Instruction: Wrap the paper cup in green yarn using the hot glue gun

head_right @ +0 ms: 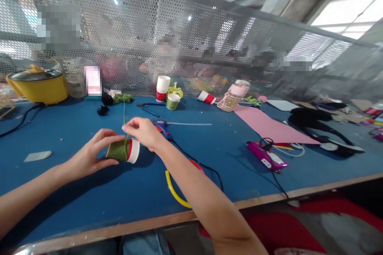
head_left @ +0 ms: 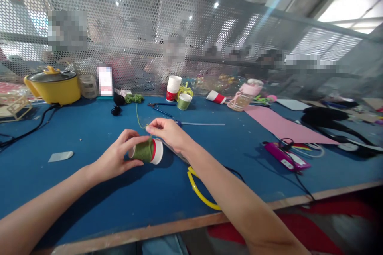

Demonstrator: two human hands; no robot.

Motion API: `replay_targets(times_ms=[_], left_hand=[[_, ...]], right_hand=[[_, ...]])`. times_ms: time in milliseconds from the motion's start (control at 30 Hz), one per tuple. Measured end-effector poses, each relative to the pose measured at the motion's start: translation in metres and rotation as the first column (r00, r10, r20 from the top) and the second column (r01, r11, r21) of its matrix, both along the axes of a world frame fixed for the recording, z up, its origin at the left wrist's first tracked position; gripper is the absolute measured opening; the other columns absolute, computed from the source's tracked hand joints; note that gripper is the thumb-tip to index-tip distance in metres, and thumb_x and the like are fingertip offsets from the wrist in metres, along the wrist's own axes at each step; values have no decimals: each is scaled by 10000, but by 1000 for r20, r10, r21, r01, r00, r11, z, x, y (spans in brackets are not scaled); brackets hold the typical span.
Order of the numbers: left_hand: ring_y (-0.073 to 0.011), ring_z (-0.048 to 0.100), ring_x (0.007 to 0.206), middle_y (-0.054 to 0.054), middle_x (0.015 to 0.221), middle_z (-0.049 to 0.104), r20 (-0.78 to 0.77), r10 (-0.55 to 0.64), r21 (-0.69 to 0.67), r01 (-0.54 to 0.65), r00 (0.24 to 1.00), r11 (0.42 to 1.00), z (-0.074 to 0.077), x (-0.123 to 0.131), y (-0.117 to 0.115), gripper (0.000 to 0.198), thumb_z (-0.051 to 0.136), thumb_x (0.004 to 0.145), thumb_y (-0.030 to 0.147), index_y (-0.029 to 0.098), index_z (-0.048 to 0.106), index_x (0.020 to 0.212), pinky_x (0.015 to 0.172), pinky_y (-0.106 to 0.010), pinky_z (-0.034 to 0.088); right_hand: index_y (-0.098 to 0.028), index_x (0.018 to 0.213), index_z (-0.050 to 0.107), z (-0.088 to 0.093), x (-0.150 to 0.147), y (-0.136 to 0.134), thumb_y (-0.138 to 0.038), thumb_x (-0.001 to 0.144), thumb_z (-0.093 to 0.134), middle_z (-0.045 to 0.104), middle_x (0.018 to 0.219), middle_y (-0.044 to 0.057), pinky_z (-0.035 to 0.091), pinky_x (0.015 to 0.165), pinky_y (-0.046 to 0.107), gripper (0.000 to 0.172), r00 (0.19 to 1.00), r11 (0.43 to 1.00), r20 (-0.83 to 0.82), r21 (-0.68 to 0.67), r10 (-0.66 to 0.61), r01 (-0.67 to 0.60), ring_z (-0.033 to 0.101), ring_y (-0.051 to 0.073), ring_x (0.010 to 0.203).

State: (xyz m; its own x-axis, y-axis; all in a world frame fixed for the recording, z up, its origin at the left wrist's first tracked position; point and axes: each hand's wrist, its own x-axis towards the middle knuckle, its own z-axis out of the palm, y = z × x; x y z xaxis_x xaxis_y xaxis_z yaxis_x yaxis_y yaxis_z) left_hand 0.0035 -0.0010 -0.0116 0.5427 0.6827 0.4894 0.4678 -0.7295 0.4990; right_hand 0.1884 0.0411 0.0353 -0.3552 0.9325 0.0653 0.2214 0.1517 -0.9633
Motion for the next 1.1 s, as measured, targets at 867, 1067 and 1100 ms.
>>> replay_targets(times_ms=[867, 1067, 1100], left_hand=[[-193, 581, 881, -54, 1002, 569, 138, -48, -483, 110, 989, 869, 8, 7, -8, 491, 662, 687, 353, 181, 459, 1099, 775, -319, 486], [-185, 566, 890, -56, 1026, 539, 144, -88, -342, 133, 986, 930, 4, 5, -7, 479, 664, 697, 319, 205, 453, 1112, 788, -322, 488], [-186, 564, 892, -60, 1031, 535, 142, -96, -329, 138, 985, 934, 4, 4, -7, 479, 663, 700, 316, 207, 451, 1115, 788, -323, 490]], right_hand=[[-174, 652, 472, -10, 10, 13, -298, 728, 577, 510, 560, -44, 346, 427, 209, 179, 993, 972, -79, 214, -86, 102, 418, 50, 435], [-180, 656, 471, -12, 9, 10, -298, 735, 570, 516, 566, -40, 351, 441, 212, 172, 997, 987, -24, 143, -76, 78, 423, 56, 447], [-179, 654, 472, -12, 8, 10, -291, 735, 568, 517, 566, -40, 351, 444, 212, 168, 997, 988, -12, 133, -72, 73, 424, 56, 449]])
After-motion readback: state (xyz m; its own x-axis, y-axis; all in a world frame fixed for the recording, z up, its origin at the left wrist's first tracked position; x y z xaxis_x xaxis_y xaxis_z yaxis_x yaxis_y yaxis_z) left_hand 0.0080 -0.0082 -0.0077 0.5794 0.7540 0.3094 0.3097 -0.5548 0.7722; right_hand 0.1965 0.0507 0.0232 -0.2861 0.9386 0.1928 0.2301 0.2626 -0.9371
